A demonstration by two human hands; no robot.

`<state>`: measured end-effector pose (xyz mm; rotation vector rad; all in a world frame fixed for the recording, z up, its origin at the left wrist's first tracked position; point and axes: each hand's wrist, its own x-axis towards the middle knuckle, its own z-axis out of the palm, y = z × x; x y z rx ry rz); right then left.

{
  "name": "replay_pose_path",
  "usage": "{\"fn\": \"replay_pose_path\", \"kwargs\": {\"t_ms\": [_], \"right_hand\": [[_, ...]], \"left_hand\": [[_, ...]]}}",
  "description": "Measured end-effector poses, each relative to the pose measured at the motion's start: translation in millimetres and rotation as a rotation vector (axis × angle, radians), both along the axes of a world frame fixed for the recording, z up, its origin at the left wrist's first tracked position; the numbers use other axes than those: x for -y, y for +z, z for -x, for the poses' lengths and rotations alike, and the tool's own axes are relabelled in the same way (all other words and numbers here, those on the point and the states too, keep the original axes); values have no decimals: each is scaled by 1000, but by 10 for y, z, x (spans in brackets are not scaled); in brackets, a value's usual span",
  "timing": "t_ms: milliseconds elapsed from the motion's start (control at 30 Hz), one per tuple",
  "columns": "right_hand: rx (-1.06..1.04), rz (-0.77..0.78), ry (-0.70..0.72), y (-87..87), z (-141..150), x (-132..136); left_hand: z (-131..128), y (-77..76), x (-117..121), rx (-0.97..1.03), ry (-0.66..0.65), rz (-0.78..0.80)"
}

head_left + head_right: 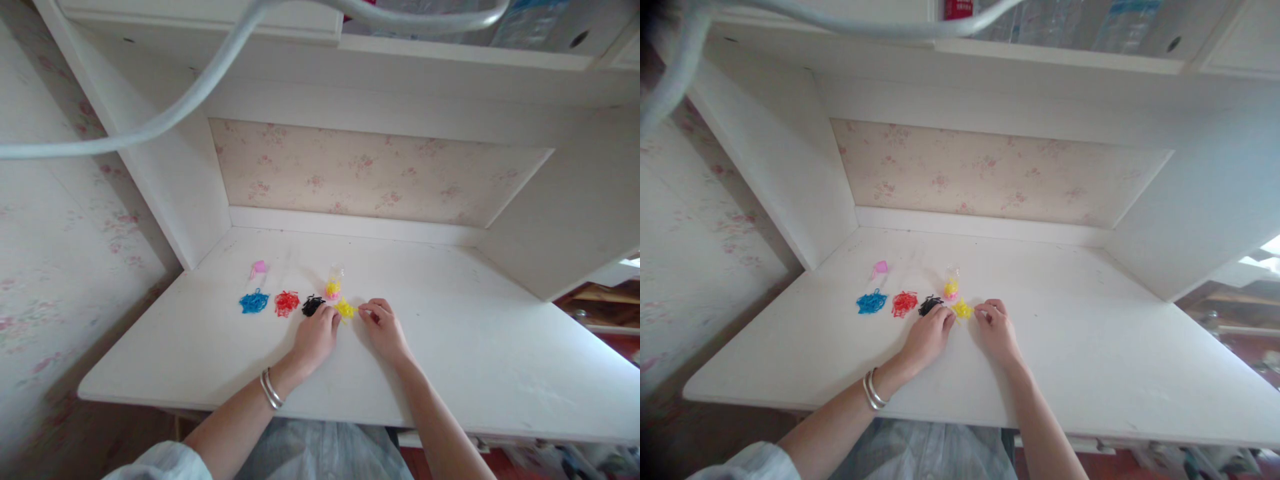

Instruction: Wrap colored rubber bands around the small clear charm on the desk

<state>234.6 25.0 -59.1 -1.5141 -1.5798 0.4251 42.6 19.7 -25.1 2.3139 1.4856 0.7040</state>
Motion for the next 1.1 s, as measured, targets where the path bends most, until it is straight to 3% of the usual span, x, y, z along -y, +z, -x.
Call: {"fn": "replay_pose_path", "kwargs": {"t_ms": [633, 867, 1100], "right_hand": [[-28, -9, -23, 68, 28, 20], [-11, 150, -8, 128, 45, 72], [2, 130, -18, 153, 57, 91]], "left_hand": [[7, -7, 11, -7, 0, -6], [10, -12, 7, -23, -5, -6], [9, -6, 15, -31, -8, -6]]}}
